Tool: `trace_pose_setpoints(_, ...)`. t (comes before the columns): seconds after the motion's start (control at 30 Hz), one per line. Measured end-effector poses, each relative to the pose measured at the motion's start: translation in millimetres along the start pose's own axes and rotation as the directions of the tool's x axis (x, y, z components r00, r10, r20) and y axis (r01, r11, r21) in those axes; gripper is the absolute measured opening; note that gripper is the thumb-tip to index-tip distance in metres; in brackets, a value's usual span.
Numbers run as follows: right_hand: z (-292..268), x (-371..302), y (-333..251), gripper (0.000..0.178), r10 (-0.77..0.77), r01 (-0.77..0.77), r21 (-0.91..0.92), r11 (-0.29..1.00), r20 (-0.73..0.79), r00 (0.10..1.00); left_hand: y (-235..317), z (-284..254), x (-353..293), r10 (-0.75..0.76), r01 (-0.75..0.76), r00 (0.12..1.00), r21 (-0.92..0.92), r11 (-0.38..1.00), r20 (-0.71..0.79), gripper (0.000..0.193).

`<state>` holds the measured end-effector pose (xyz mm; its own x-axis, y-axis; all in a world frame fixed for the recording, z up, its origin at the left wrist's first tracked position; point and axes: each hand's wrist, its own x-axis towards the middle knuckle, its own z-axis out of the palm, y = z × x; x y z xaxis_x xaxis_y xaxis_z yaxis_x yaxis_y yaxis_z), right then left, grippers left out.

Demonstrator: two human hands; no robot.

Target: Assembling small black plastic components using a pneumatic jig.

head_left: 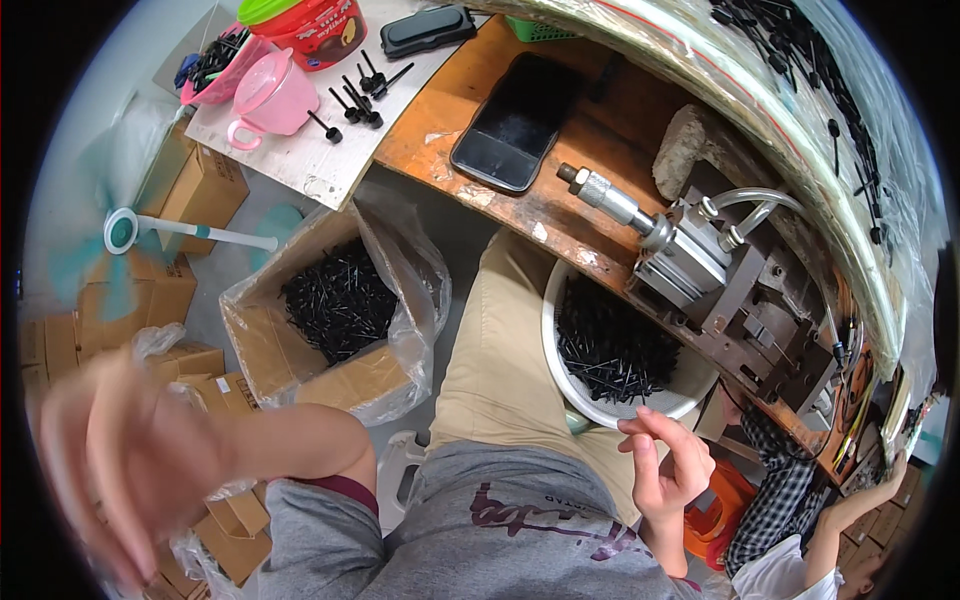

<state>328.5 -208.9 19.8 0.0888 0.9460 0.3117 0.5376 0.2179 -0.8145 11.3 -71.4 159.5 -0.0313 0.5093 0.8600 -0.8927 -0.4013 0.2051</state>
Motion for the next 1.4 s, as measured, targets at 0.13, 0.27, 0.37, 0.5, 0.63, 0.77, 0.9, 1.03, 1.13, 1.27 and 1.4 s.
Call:
trace_pose_setpoints(0.13,6.4,-1.6,-4.0,0.023,0.019,-0.019,-0.001,1.0,0.053,0.998,-19.4,-62.4,-39.0,0.031,0.322,0.878,0.64,0.698,-0.477,0.037)
trace_pose_setpoints(0.27,14.3,-9.2,1.4,0.021,0.1,-0.1,0.003,0.995,0.064,0.993,-74.6,-89.9,-55.4,-0.136,0.575,0.807,0.713,0.401,-0.574,0.038)
trace_pose_setpoints(0.37,17.7,-12.7,2.1,0.02,0.134,-0.136,0.018,0.991,0.074,0.988,-89.7,-102.6,-58.8,-0.284,0.677,0.733,0.626,0.387,-0.618,0.036)
trace_pose_setpoints(0.5,22.9,-2.7,-0.6,0.02,0.155,-0.157,0.015,0.987,0.104,0.982,-95.9,-123.8,-42.1,-0.344,0.713,0.7,0.641,0.285,-0.626,0.033)
trace_pose_setpoints(0.63,33.9,8.1,-7.3,0.02,0.177,-0.185,0.06,0.981,0.121,0.977,-111.0,-161.3,0.5,-0.385,0.752,0.638,0.648,0.124,-0.667,0.016)
trace_pose_setpoints(0.77,39.8,10.2,-10.7,0.019,0.202,-0.222,0.124,0.967,0.153,0.967,-132.1,-222.2,42.0,-0.369,0.622,0.619,0.719,-0.31,-0.694,0.02)
trace_pose_setpoints(0.9,37.9,10.2,-10.2,0.02,0.257,-0.279,0.155,0.948,0.145,0.955,-167.0,-252.8,66.4,-0.359,0.307,0.666,0.679,-0.667,-0.654,0.039)
trace_pose_setpoints(1.03,36.1,4.5,-5.8,0.022,0.312,-0.332,0.176,0.927,0.134,0.941,-175.1,-249.3,72.4,-0.603,-0.152,0.588,0.659,-0.737,-0.539,0.051)
trace_pose_setpoints(1.13,37.3,1.7,-2.6,0.023,0.321,-0.343,0.165,0.925,0.146,0.936,-187.2,-261.8,76.7,-0.598,-0.255,0.433,0.545,-0.799,-0.675,0.053)
trace_pose_setpoints(1.27,37.9,2.1,0.1,0.024,0.343,-0.365,0.148,0.919,0.157,0.926,-191.6,-268.1,80.8,-0.637,-0.279,0.348,0.573,-0.771,-0.688,0.058)
trace_pose_setpoints(1.4,38.6,0.6,2.8,0.024,0.349,-0.377,0.194,0.906,0.163,0.923,-181.5,-268.2,83.3,-0.677,-0.322,0.384,0.596,-0.736,-0.628,0.057)
